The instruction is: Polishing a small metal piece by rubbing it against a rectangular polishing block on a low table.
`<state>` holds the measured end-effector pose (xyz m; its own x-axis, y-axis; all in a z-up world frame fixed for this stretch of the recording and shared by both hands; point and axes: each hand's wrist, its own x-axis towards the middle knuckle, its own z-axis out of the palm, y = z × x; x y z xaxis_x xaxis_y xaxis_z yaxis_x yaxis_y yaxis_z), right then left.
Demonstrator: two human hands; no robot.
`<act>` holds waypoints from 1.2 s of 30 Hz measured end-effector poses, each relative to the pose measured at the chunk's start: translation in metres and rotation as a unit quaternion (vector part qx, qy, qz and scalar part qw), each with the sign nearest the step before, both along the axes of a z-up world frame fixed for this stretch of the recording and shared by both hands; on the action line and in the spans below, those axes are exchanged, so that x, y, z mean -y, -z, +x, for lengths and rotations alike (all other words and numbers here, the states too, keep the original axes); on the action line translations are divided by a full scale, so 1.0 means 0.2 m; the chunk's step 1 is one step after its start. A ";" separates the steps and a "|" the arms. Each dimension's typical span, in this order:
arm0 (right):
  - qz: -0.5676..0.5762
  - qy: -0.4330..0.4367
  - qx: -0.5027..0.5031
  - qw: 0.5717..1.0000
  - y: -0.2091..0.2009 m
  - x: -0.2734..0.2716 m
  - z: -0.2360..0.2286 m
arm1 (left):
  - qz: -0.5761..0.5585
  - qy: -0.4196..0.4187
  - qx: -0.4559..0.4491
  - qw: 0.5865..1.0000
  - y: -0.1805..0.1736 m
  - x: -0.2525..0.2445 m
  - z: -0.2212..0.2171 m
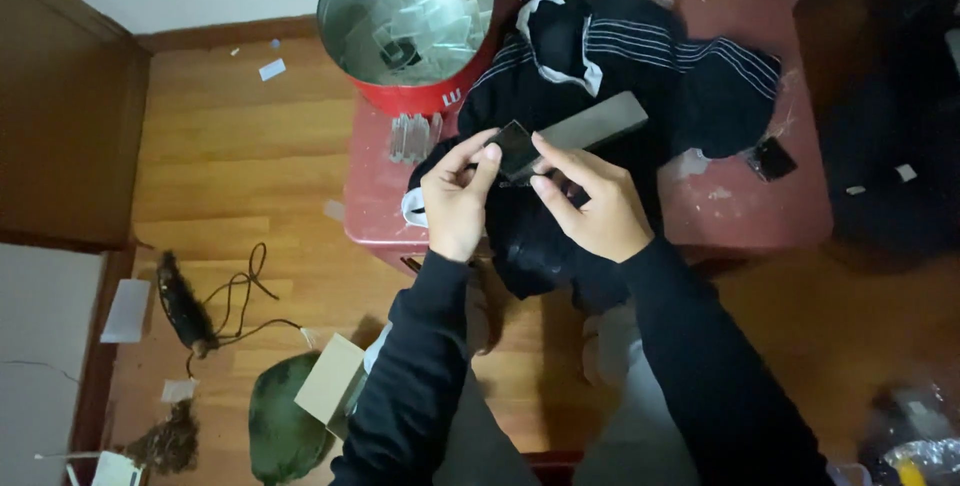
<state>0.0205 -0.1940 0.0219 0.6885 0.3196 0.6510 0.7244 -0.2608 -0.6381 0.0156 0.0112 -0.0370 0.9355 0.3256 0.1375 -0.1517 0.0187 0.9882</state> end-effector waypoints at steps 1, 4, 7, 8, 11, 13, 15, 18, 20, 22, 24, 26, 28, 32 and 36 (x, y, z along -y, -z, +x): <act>0.001 0.002 0.002 1.000 0.00 0.00 0.00 | 0.001 0.002 0.002 1.000 0.00 0.01 0.00; 0.001 0.008 -0.009 1.000 0.00 0.00 -0.01 | -0.011 0.010 0.002 1.000 -0.01 0.04 -0.01; 0.011 0.013 -0.022 1.000 -0.02 0.00 -0.02 | -0.003 0.028 0.005 1.000 -0.02 0.05 -0.01; 0.013 0.017 -0.006 1.000 -0.03 -0.01 -0.02 | -0.011 0.024 0.005 1.000 -0.01 0.04 -0.01; 0.012 0.017 0.010 1.000 -0.03 0.00 -0.01 | -0.028 0.012 0.006 1.000 -0.01 0.03 0.00; 0.010 0.013 0.008 1.000 -0.02 0.01 -0.01 | -0.037 0.004 0.005 0.999 0.00 0.01 -0.01; 0.014 0.022 0.024 0.999 -0.01 0.01 -0.01 | -0.075 0.003 0.002 0.997 0.02 0.00 0.00; 0.049 0.024 0.018 0.998 -0.02 -0.01 -0.01 | -0.130 -0.006 0.001 0.991 0.02 0.01 0.01; 0.056 0.031 0.031 0.997 0.02 -0.01 0.00 | -0.157 0.000 -0.002 0.988 0.02 0.02 0.01; 0.064 0.038 0.043 0.996 0.03 -0.03 0.01 | -0.184 0.005 -0.004 0.983 0.01 0.03 0.00; 0.055 0.023 0.030 0.998 0.03 -0.05 0.00 | -0.189 0.038 -0.011 0.981 0.00 0.03 -0.01; 0.037 0.002 0.018 0.999 0.03 -0.03 0.00 | -0.207 0.075 -0.016 0.975 -0.04 0.06 -0.03; 0.018 -0.019 0.006 1.000 0.04 -0.03 -0.02 | -0.225 0.112 -0.021 0.968 -0.09 0.08 -0.05; 0.006 -0.035 -0.016 0.999 0.04 -0.06 -0.06 | -0.241 0.191 -0.061 0.950 -0.13 0.09 -0.07; 0.033 0.002 -0.006 0.999 0.06 -0.08 -0.08 | -0.263 0.230 -0.064 0.935 -0.13 0.10 -0.07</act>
<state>0.0045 -0.1776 0.0092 0.6980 0.2732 0.6619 0.7153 -0.2217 -0.6628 0.0006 -0.0088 -0.0114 0.9909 -0.1244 -0.0511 0.1110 0.5421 0.8330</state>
